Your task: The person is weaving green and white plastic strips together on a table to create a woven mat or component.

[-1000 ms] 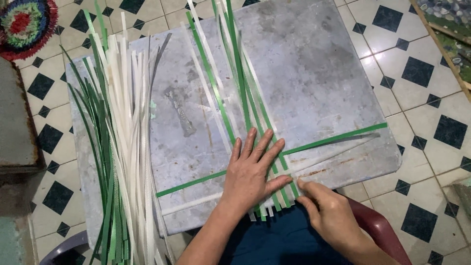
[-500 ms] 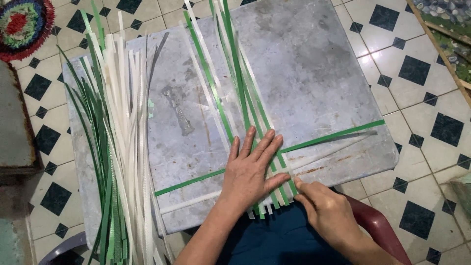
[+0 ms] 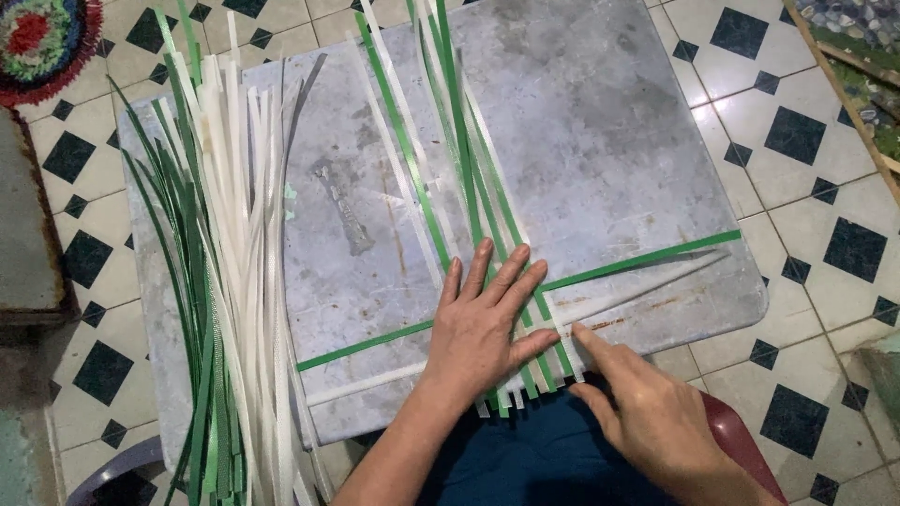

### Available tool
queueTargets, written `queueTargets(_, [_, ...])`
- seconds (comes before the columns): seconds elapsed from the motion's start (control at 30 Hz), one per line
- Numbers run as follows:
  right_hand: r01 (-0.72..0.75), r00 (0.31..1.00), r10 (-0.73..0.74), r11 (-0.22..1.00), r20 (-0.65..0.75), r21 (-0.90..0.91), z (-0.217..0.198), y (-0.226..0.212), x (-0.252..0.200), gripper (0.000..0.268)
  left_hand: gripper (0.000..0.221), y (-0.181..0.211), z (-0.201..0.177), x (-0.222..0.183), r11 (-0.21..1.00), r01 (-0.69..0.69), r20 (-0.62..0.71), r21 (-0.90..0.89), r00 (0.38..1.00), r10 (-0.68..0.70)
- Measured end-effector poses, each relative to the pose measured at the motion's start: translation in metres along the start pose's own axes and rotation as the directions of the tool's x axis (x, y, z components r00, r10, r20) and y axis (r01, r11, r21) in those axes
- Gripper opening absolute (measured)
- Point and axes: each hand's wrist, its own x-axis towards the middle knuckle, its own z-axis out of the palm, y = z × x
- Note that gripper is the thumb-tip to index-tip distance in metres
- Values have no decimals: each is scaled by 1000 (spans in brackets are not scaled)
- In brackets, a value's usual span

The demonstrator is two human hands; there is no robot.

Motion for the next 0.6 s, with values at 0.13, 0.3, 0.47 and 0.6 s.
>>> queueTargets(0.13, [37, 999, -36, 991, 10, -131, 2, 0, 7, 67, 72, 0, 1, -1, 1000, 4, -4, -5, 1000, -4])
queueTargets(0.3, [119, 992, -125, 957, -7, -266, 11, 12, 9, 60, 69, 0, -1, 0, 999, 17, 25, -32, 1000, -16])
queueTargets(0.47, [266, 927, -348, 875, -141, -405, 6, 10, 12, 55, 69, 1, -3, 1, 1000, 6, -8, -21, 1000, -6])
queueTargets(0.6, [394, 844, -505, 813, -183, -429, 1, 11, 17, 54, 65, 0, -2, 0, 1000, 4, -4, -12, 1000, -4])
